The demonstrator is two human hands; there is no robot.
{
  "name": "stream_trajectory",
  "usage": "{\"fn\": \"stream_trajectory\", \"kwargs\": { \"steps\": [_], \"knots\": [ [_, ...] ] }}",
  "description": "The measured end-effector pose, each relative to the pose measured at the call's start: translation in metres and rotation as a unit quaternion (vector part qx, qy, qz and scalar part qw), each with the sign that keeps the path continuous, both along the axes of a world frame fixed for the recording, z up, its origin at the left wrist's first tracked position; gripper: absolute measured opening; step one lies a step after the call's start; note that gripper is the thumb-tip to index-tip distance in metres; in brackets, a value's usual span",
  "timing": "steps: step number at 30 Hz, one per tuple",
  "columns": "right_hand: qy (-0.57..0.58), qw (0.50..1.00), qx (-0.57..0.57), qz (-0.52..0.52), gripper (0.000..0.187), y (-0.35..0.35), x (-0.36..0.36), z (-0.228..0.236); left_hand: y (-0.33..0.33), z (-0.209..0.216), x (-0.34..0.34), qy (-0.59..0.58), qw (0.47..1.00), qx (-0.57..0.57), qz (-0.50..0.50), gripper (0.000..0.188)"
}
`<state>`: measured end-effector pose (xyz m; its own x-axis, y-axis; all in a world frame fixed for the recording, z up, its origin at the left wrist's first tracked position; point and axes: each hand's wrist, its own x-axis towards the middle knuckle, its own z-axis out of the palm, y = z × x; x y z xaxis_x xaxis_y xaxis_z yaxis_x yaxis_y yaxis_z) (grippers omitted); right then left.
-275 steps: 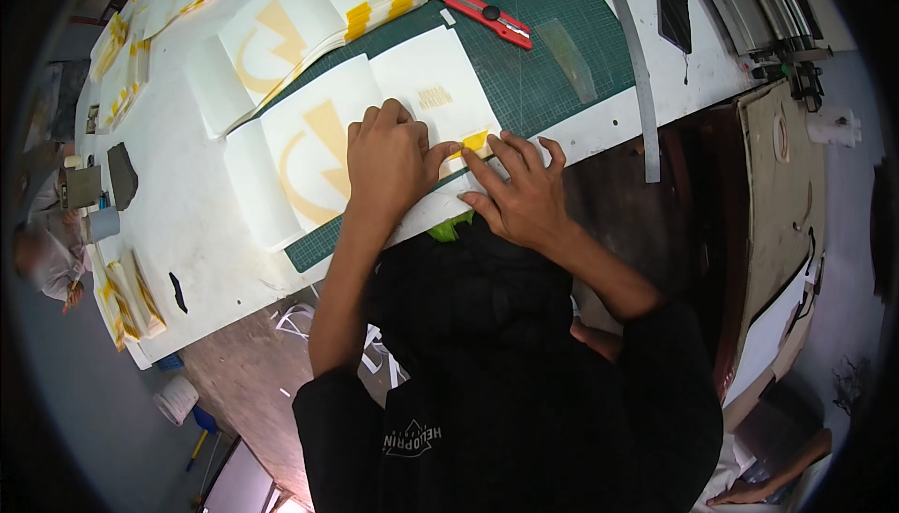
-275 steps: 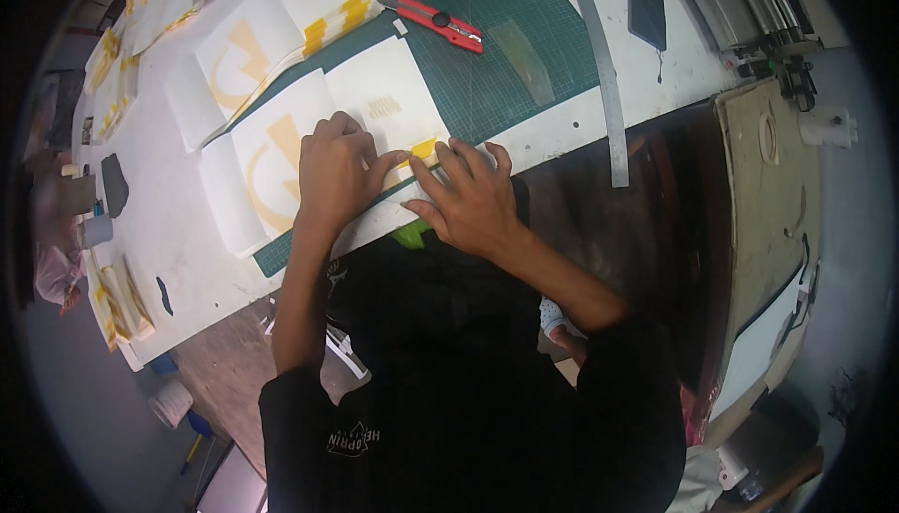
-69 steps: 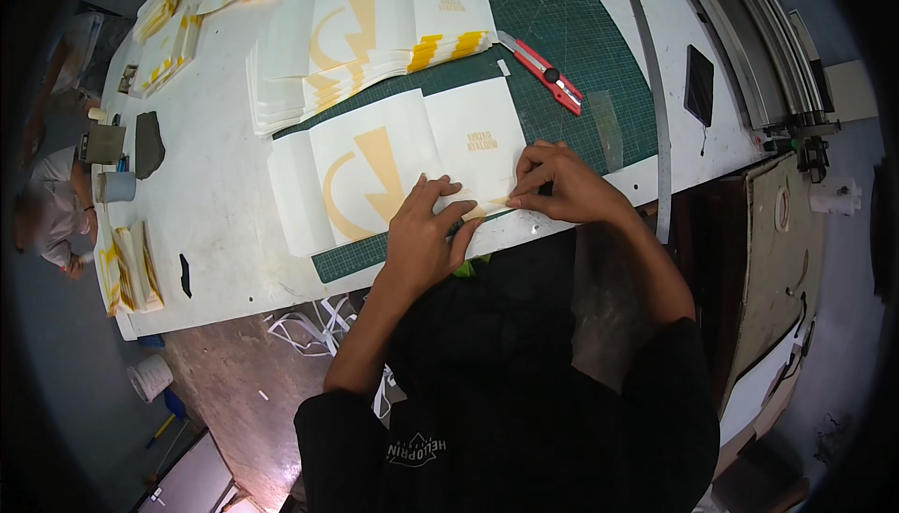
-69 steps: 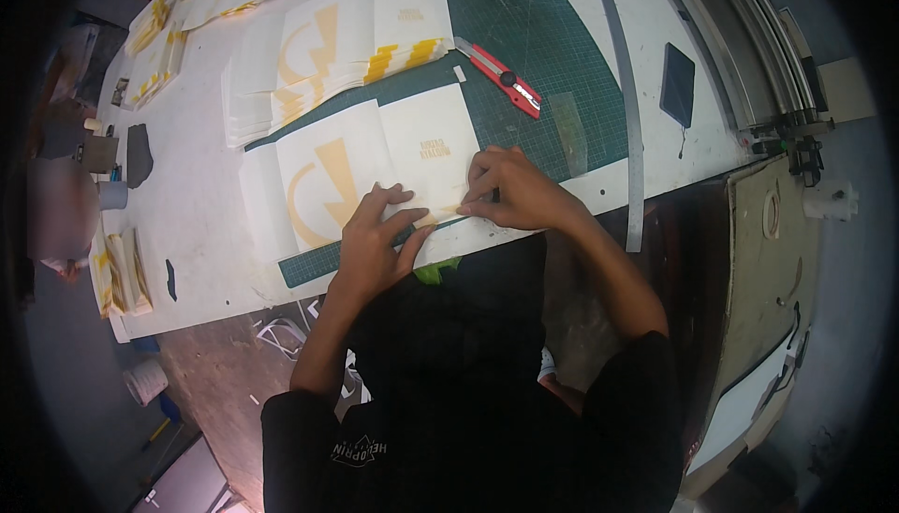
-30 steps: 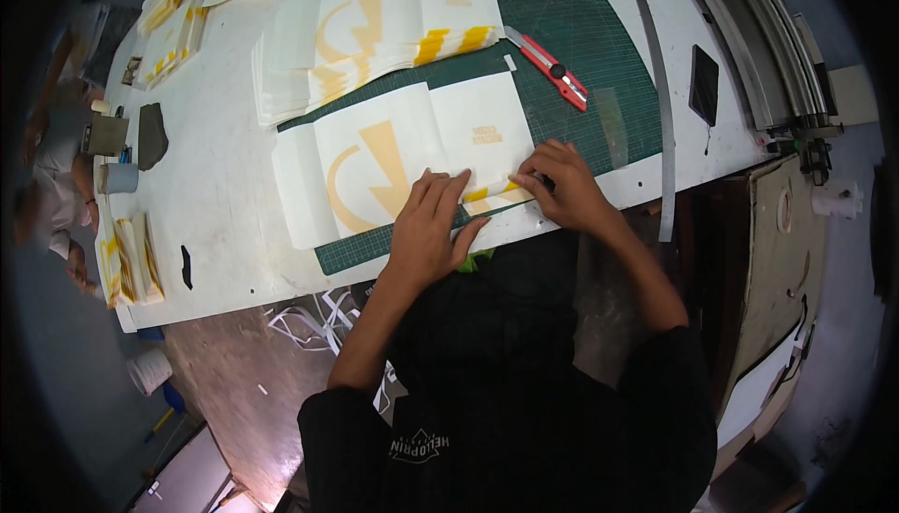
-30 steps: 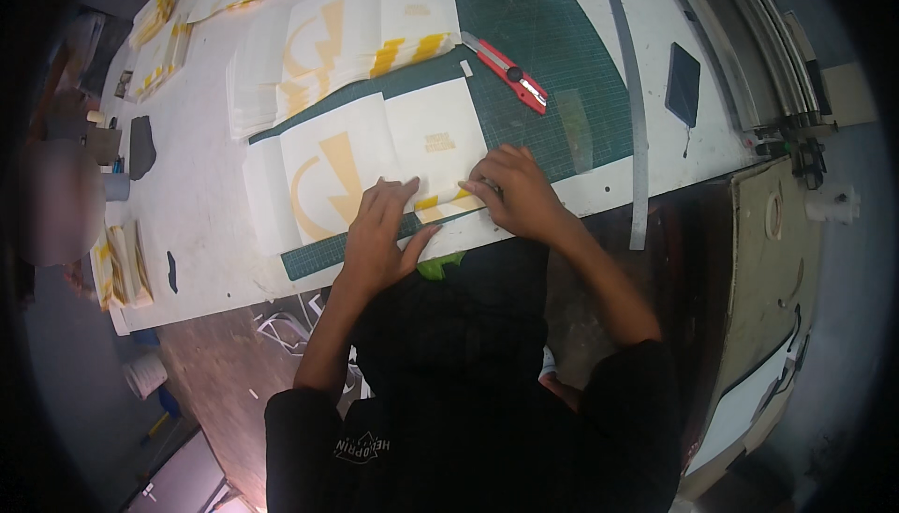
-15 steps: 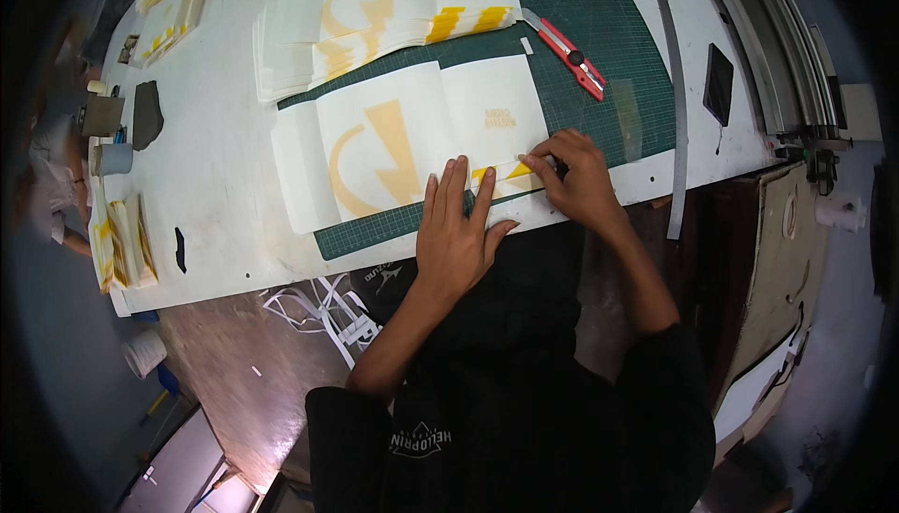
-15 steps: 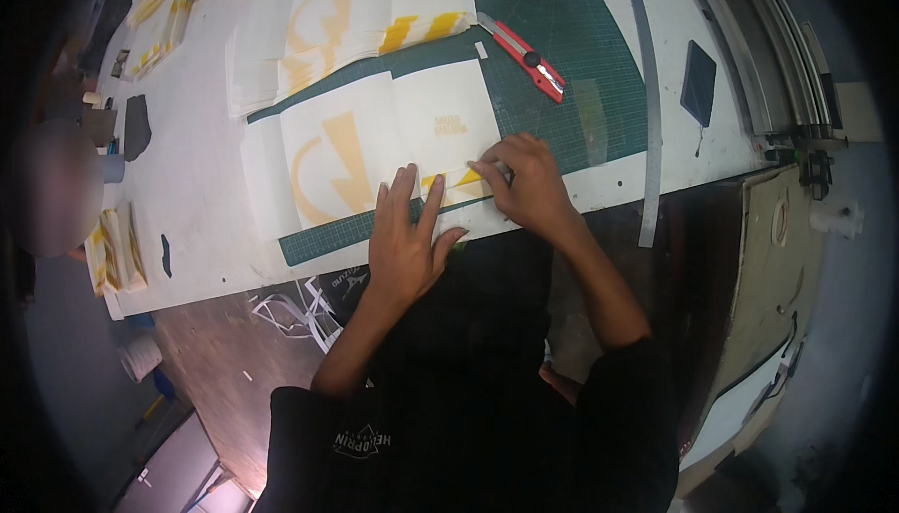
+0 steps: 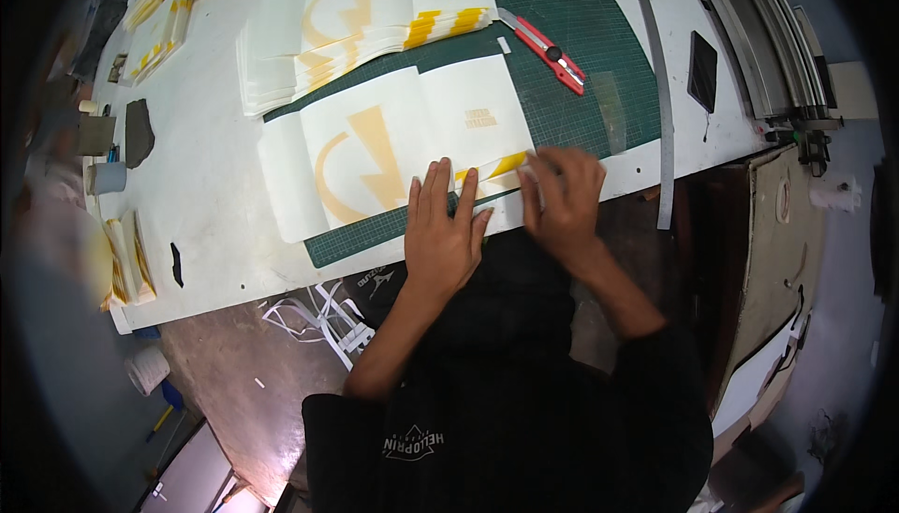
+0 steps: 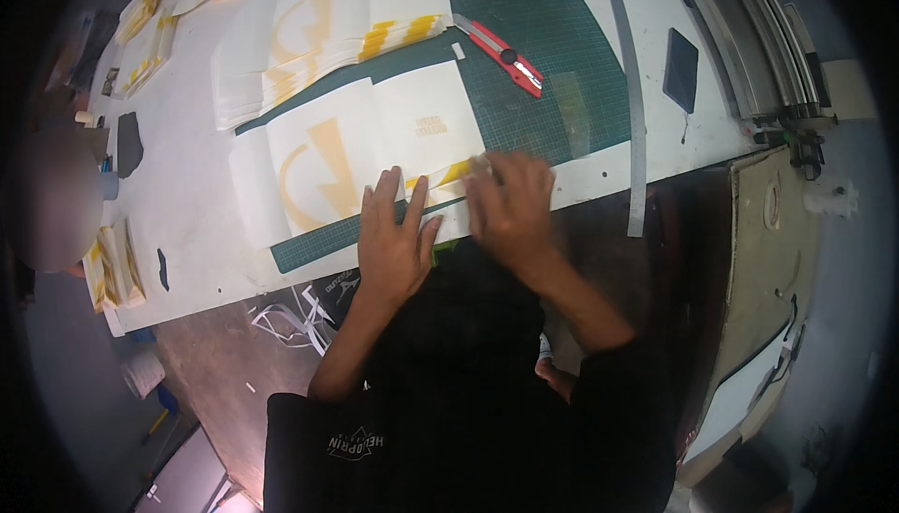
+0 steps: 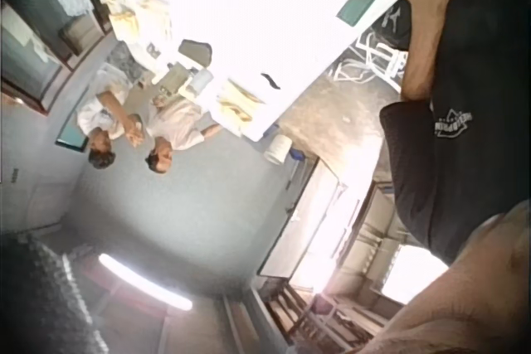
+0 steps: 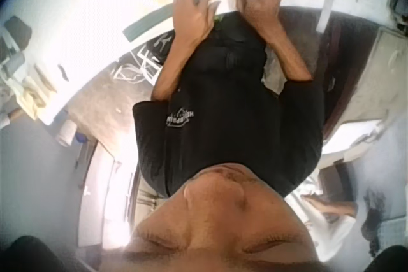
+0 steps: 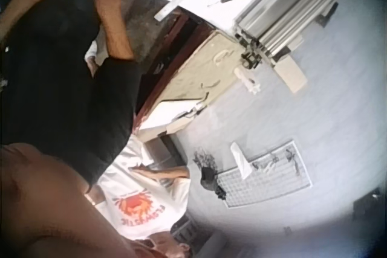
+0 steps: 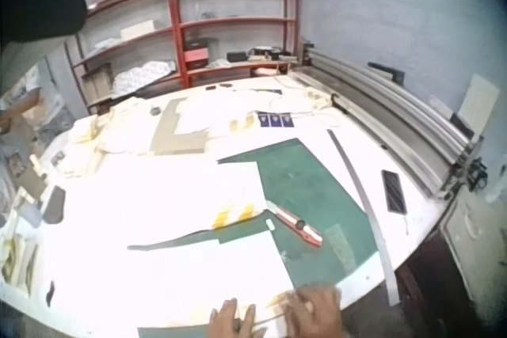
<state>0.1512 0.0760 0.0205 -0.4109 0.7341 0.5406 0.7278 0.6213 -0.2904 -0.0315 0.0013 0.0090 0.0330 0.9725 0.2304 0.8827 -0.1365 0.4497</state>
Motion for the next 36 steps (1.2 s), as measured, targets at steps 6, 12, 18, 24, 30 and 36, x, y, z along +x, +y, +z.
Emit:
{"fn": "stream_trajectory", "kwargs": {
  "steps": [6,12,18,24,30,36],
  "knots": [
    [-0.080,0.992,-0.089,0.042,0.052,-0.038,-0.015,-0.014,0.000,-0.002,-0.001,0.021,1.000,0.002,-0.013,0.053],
    [-0.097,0.990,-0.099,0.016,0.058,-0.051,-0.016,-0.021,0.001,-0.005,0.001,0.028,0.999,0.016,-0.009,0.052],
    [-0.098,0.989,-0.107,0.006,0.058,-0.052,-0.016,-0.022,0.001,-0.005,0.002,0.039,0.999,0.019,-0.007,0.051],
    [-0.122,0.988,-0.089,-0.004,0.058,-0.052,-0.015,-0.022,0.002,-0.002,0.002,0.034,0.999,0.019,-0.008,0.051],
    [-0.125,0.989,-0.081,-0.007,0.058,-0.052,-0.015,-0.022,0.001,-0.004,0.002,0.031,0.999,0.021,-0.006,0.051],
    [-0.112,0.991,-0.078,-0.019,0.062,-0.042,0.002,-0.023,0.001,-0.001,0.003,0.022,1.000,0.013,-0.002,0.052]
  ]
}}
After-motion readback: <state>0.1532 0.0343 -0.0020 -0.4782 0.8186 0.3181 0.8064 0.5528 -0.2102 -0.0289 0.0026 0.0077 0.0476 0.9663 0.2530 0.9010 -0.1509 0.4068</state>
